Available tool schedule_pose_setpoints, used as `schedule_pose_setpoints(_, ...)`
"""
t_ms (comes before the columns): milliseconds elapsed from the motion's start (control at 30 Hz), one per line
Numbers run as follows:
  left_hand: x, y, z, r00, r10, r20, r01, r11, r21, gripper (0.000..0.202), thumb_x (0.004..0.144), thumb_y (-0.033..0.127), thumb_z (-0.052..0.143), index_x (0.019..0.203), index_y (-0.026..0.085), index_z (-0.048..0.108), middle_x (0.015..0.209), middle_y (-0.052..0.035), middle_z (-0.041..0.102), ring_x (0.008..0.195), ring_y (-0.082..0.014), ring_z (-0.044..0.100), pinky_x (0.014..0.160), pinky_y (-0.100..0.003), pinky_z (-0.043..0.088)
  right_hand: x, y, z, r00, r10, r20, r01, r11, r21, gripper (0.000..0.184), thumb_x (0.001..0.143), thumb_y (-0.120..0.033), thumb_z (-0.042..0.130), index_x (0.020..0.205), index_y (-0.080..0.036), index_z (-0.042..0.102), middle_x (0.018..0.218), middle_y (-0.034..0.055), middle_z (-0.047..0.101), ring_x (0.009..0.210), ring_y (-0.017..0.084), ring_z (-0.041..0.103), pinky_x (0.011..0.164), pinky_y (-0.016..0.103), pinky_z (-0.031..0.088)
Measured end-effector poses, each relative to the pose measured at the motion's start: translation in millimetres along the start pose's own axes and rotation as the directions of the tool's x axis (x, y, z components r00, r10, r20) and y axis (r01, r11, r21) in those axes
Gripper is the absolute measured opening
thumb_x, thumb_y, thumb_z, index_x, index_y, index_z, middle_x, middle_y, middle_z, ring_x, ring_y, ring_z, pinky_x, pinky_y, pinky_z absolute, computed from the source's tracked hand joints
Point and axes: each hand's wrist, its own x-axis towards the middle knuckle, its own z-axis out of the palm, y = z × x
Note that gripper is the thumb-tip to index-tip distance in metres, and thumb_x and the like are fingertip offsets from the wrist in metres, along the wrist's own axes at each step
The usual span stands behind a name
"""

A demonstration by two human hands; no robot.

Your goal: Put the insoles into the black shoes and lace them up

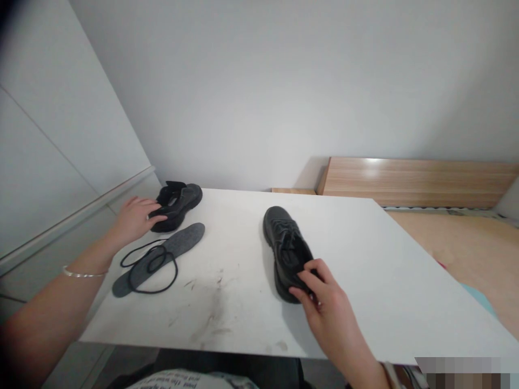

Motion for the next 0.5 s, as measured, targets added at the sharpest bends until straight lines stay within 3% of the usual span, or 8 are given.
schedule_pose_setpoints(100, -4.1, 5.9, -9.9, 0.988, 0.052, -0.147, -0.042, 0.997, 0.071, 0.022, 0.093, 0.032, 0.055, 0.09, 0.015, 0.069, 0.104, -0.0114, 0.071, 0.114, -0.0315, 0.057, 0.118, -0.057, 0.024, 7.5, 40.7, -29.0, 0.972, 0.039, -0.232, -0.063, 0.994, -0.094, 0.027, 0.088, -0.046, 0.061, 0.086, -0.02, 0.065, 0.102, 0.0086, 0.056, 0.063, 0.014, 0.052, 0.054, 0.031, 0.047)
schedule_pose_setpoints(200, -10.5, 20.5, -34.7, 0.945, 0.133, -0.299, -0.117, 0.991, 0.069, 0.025, 0.098, 0.031, 0.051, 0.089, 0.014, 0.066, 0.101, -0.0075, 0.068, 0.106, -0.026, 0.058, 0.116, -0.055, 0.032, 14.5, 75.8, -61.6, 0.907, 0.099, -0.408, -0.175, 0.973, -0.153, 0.04, 0.081, -0.062, 0.062, 0.082, -0.022, 0.063, 0.094, 0.0095, 0.057, 0.065, 0.018, 0.053, 0.058, 0.037, 0.046)
schedule_pose_setpoints(267, -18.0, 37.1, -57.1, 0.899, 0.168, -0.405, -0.172, 0.985, 0.026, 0.025, 0.1, 0.031, 0.05, 0.087, 0.015, 0.064, 0.09, -0.0045, 0.064, 0.094, -0.0224, 0.059, 0.109, -0.05, 0.041, 15.3, 97.4, -81.0, 0.877, 0.189, -0.442, -0.292, 0.94, -0.177, 0.03, 0.08, -0.056, 0.065, 0.079, -0.026, 0.063, 0.096, 0.0125, 0.059, 0.068, 0.02, 0.055, 0.064, 0.041, 0.045)
schedule_pose_setpoints(333, -29.0, 58.9, -79.1, 0.851, 0.191, -0.489, -0.229, 0.973, -0.018, 0.026, 0.1, 0.033, 0.054, 0.081, 0.017, 0.061, 0.079, -0.0041, 0.059, 0.086, -0.0227, 0.056, 0.089, -0.041, 0.05, 12.7, 120.3, -96.0, 0.85, 0.231, -0.474, -0.352, 0.917, -0.185, 0.024, 0.08, -0.05, 0.067, 0.076, -0.027, 0.061, 0.098, 0.0153, 0.059, 0.073, 0.022, 0.058, 0.07, 0.045, 0.044)
schedule_pose_setpoints(400, -43.4, 83.3, -96.0, 0.815, 0.248, -0.524, -0.307, 0.951, -0.028, 0.025, 0.098, 0.029, 0.058, 0.076, 0.018, 0.058, 0.071, -0.003, 0.055, 0.073, -0.0216, 0.051, 0.071, -0.037, 0.045, 8.3, 144.5, -105.7, 0.841, 0.262, -0.472, -0.384, 0.906, -0.18, 0.024, 0.079, -0.05, 0.068, 0.074, -0.028, 0.061, 0.099, 0.0163, 0.059, 0.07, 0.022, 0.056, 0.072, 0.048, 0.044)
schedule_pose_setpoints(500, -67.0, 118.0, -105.9, 0.79, 0.34, -0.511, -0.453, 0.884, -0.112, 0.015, 0.095, 0.018, 0.06, 0.081, 0.017, 0.058, 0.069, -0.0019, 0.054, 0.067, -0.0191, 0.048, 0.064, -0.036, 0.039, 3.4, 174.3, -111.7, 0.868, 0.217, -0.447, -0.341, 0.914, -0.219, 0.029, 0.08, -0.057, 0.066, 0.077, -0.028, 0.061, 0.104, 0.0193, 0.059, 0.075, 0.025, 0.057, 0.076, 0.051, 0.045)
